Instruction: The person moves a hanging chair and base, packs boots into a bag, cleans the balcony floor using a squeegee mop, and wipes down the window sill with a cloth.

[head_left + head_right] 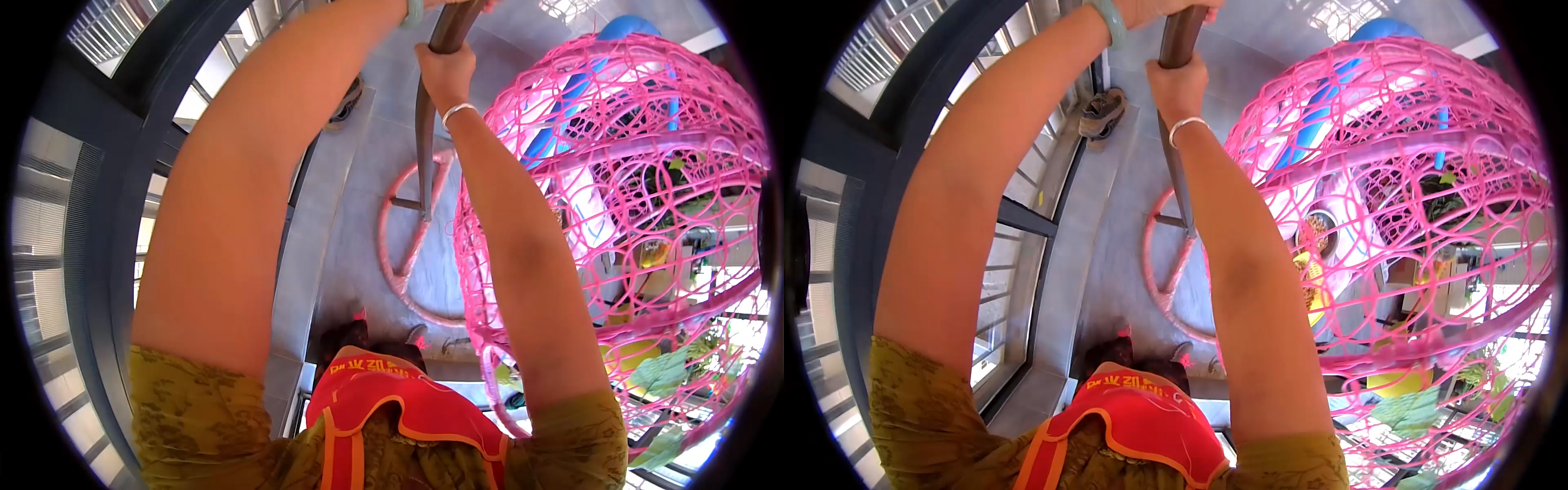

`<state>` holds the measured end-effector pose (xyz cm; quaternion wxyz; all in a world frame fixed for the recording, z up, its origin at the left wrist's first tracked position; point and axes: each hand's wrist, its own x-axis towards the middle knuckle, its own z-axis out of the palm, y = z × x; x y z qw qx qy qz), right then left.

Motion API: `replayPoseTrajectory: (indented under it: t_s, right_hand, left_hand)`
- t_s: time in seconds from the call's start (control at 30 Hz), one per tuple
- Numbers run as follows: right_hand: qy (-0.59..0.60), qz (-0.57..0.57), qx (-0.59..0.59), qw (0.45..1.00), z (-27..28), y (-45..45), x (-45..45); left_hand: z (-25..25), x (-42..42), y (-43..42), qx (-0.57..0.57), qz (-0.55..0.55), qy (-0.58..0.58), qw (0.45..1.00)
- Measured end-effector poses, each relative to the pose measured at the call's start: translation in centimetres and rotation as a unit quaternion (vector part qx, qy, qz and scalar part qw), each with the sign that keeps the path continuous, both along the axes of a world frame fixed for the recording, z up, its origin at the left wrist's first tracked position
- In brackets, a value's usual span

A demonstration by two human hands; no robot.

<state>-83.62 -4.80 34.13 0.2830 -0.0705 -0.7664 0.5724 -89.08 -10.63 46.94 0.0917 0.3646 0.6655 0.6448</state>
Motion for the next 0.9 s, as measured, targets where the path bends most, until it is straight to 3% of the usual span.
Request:
replayPoseTrajectory:
  t_s: [0.33,0.43,0.53,0.57,0.63,0.67,0.77,0.8,0.9]
  right_hand:
    - [-0.035,-0.027,-0.066,0.997,0.0,2.8,2.3]
    - [0.029,-0.064,-0.064,0.995,-1.1,4.0,1.3]
    - [-0.118,-0.086,-0.021,0.989,-1.5,2.2,0.0]
    - [-0.113,-0.089,-0.025,0.989,-1.7,2.5,0.6]
    - [-0.2,-0.179,0.089,0.959,-2.1,1.8,3.0]
    - [-0.207,-0.148,0.066,0.965,-2.1,1.5,4.2]
    - [-0.214,-0.097,0.062,0.97,-3.8,-0.9,6.7]
    - [-0.194,-0.133,0.141,0.962,-5.3,-3.1,7.3]
    - [-0.058,-0.023,-0.085,0.994,-1.0,-5.0,15.0]
  left_hand:
    - [-0.6,3.5,3.6,0.006,0.046,0.026,0.999]
    - [0.0,4.0,5.5,0.034,0.07,0.042,0.996]
    - [-1.2,2.2,4.3,0.086,0.086,0.029,0.992]
    - [-1.7,2.2,5.1,0.084,0.082,0.034,0.993]
    - [-1.4,3.3,5.8,0.071,0.128,0.042,0.988]
    - [-0.6,4.1,5.7,0.04,0.138,-0.006,0.99]
    - [-1.0,2.6,5.1,0.014,0.161,0.04,0.986]
    - [-1.2,2.3,5.2,-0.002,0.174,0.055,0.983]
    - [-1.9,1.0,4.8,-0.062,0.222,0.092,0.969]
